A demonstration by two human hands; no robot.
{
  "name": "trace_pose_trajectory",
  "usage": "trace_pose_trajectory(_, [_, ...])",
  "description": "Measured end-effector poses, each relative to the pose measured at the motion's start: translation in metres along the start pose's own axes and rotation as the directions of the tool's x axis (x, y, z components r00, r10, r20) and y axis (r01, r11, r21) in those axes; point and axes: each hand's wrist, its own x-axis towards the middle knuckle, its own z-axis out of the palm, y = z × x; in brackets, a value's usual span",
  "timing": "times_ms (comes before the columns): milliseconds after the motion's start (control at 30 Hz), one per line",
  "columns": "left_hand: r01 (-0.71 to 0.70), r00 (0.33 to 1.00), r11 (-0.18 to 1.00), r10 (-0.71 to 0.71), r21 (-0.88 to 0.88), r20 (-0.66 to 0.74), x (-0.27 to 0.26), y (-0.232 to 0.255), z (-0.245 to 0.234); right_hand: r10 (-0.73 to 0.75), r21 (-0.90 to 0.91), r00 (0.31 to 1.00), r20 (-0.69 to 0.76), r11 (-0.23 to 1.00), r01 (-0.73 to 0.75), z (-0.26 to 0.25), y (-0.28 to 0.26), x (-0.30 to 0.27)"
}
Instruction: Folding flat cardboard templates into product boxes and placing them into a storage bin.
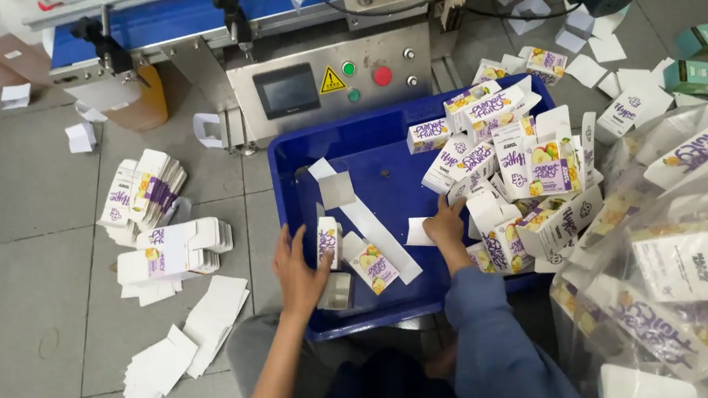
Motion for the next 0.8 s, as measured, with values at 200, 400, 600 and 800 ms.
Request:
trace_pose_trajectory(200, [0.029,0.998,0.98,-0.04,-0.199,-0.048,-0.023,0.031,-0.036,-0.114,-0.002,0.986,-0.12,0.993,0.115,-0.026,-0.004,-0.019])
trace_pose_trajectory(400, [-0.146,0.983,0.955,0.17,-0.258,0.07,-0.014,0.047,-0.045,-0.411,0.025,0.893,0.183,0.91,0.414,-0.132,-0.049,-0.152])
trace_pose_trajectory(600, [-0.254,0.904,0.95,0.3,-0.184,0.304,-0.019,0.074,-0.053,-0.742,0.264,0.527,0.415,0.652,0.711,-0.192,-0.105,-0.226])
trace_pose_trajectory(800, [-0.066,0.995,0.916,0.093,-0.395,0.047,-0.035,0.017,-0.041,-0.901,0.628,0.358,0.245,0.429,0.649,-0.179,-0.116,-0.228])
